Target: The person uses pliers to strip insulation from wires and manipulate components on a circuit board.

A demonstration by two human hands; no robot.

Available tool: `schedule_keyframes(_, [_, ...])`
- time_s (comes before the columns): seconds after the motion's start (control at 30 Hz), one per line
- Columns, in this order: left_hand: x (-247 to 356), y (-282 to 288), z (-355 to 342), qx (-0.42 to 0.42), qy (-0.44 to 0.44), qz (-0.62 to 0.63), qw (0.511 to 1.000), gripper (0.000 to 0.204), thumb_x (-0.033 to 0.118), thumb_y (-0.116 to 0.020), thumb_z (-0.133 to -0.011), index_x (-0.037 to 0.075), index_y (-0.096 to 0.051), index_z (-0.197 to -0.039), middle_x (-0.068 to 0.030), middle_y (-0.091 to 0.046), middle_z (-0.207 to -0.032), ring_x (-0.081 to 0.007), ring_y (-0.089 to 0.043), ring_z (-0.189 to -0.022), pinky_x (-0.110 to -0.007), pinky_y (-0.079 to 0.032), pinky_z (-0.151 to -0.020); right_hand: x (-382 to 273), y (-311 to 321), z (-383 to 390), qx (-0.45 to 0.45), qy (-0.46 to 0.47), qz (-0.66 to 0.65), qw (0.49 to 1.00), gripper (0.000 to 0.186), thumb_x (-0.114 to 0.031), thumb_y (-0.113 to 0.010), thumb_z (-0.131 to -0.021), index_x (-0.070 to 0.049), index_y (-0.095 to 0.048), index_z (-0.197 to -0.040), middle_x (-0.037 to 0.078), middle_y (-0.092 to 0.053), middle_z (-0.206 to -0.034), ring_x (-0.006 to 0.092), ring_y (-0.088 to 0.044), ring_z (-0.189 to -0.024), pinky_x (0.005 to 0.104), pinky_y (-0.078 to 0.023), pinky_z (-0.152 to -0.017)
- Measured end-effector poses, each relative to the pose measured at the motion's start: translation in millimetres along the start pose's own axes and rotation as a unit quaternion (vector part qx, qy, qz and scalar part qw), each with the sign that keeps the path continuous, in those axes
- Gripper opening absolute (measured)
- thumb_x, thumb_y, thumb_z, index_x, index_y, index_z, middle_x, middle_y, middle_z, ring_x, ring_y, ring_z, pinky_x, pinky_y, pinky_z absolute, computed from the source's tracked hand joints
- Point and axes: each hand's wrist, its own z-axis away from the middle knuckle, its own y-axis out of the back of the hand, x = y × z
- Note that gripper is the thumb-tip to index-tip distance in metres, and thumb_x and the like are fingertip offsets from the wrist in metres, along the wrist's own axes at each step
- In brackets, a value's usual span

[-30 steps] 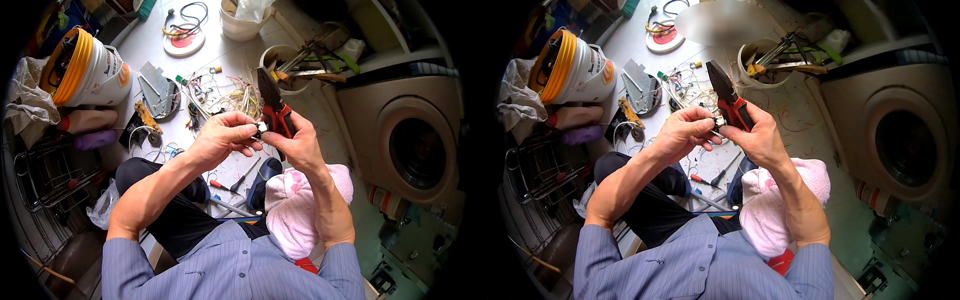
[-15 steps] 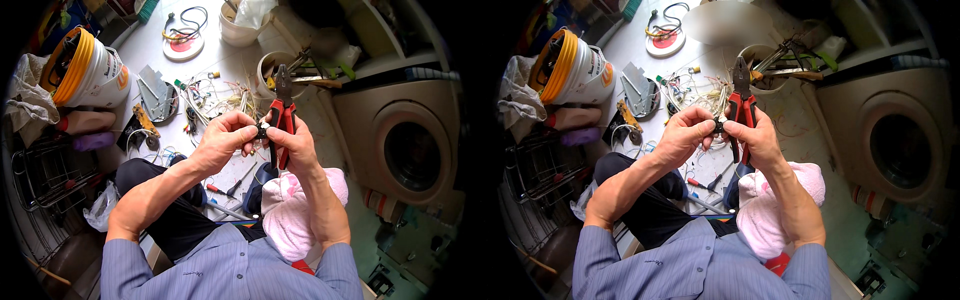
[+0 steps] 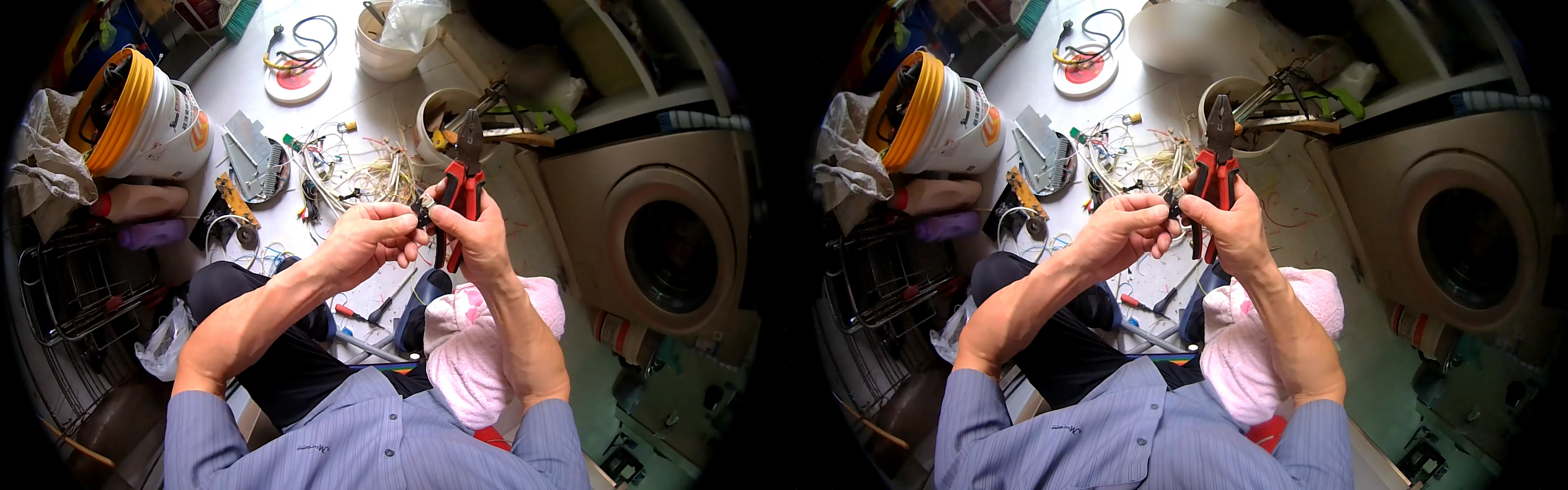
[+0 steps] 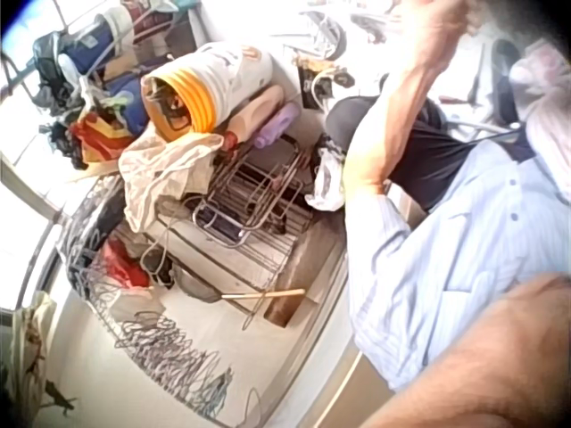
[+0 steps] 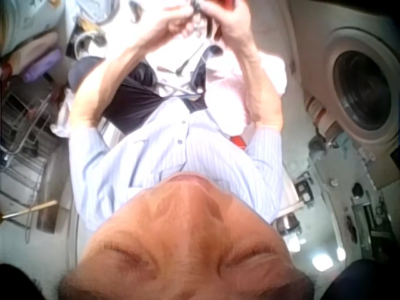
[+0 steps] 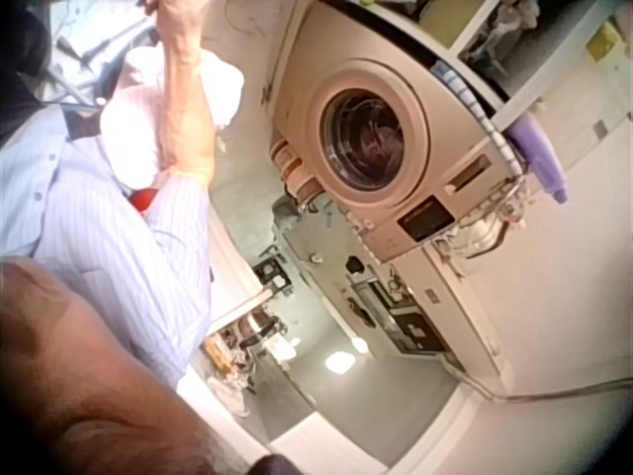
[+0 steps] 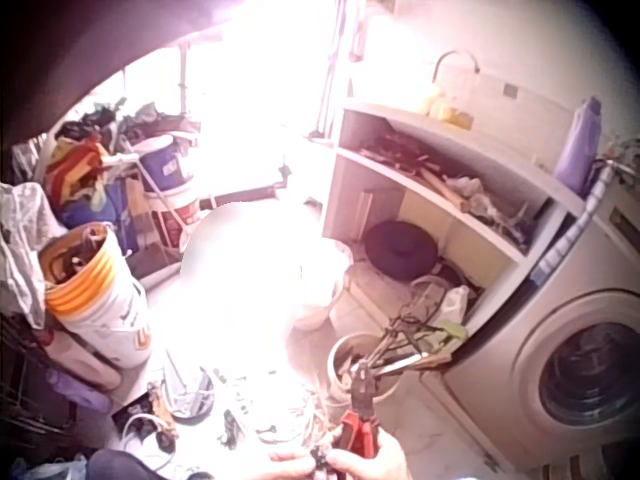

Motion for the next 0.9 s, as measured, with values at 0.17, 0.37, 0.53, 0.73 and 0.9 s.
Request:
schedule_keyframes(0.17, [-3,0,-2,0.032,-0.005,-0.066,0.997,0.015,0.017,-0.063,-0.1,0.002,-0.065,-0.099,-0.0093,-0.07,-0.084,-0.0145,-0.067,-0.066,-0.025,-0.054,-0.057,5,-2,1,0.025,0.024,0.066,0.997,0.03,-0.006,-0.074,-0.087,-0.002,-0.06,-0.113,0.002,-0.066,-0.099,0.0082,-0.062,-0.083,0.0253,-0.053,-0.077])
schedule_keyframes(0.37, [4,-3,-1,0.06,-0.003,-0.154,0.986,0.017,0.019,-0.064,-0.1,0.004,-0.064,-0.092,-0.0046,-0.065,-0.073,-0.0128,-0.063,-0.059,-0.025,-0.052,-0.053,4,-8,2,0.033,0.076,0.187,0.979,0.025,-0.007,-0.071,-0.089,-0.001,-0.06,-0.111,0.002,-0.066,-0.092,0.0088,-0.062,-0.079,0.0247,-0.052,-0.073])
schedule_keyframes(0.53, [10,-2,7,0.054,-0.099,-0.246,0.963,0.016,0.017,-0.063,-0.1,0.002,-0.063,-0.102,-0.0049,-0.066,-0.083,-0.0106,-0.063,-0.069,-0.026,-0.052,-0.063,0,4,-4,-0.029,-0.037,-0.014,0.999,0.03,-0.012,-0.07,-0.093,-0.002,-0.055,-0.117,0.008,-0.066,-0.1,0.0147,-0.065,-0.077,0.0304,-0.055,-0.07])
schedule_keyframes(0.73, [6,-3,2,-0.001,-0.258,-0.355,0.899,0.039,0.007,-0.064,-0.098,0.006,-0.059,-0.137,-0.0057,-0.054,-0.125,-0.0124,-0.062,-0.103,-0.026,-0.054,-0.084,-2,-1,-1,-0.076,-0.086,-0.121,0.986,0.027,-0.016,-0.068,-0.096,0.0,-0.056,-0.115,0.009,-0.065,-0.089,0.0158,-0.065,-0.074,0.0307,-0.055,-0.069])
schedule_keyframes(0.9, [-3,-3,1,-0.023,-0.244,-0.27,0.931,0.032,0.011,-0.065,-0.099,0.004,-0.063,-0.131,-0.0063,-0.058,-0.118,-0.0141,-0.065,-0.103,-0.028,-0.054,-0.083,-6,-1,-3,-0.103,-0.125,-0.108,0.981,0.026,-0.02,-0.067,-0.097,0.0,-0.057,-0.111,0.008,-0.065,-0.086,0.0145,-0.064,-0.07,0.0287,-0.054,-0.066])
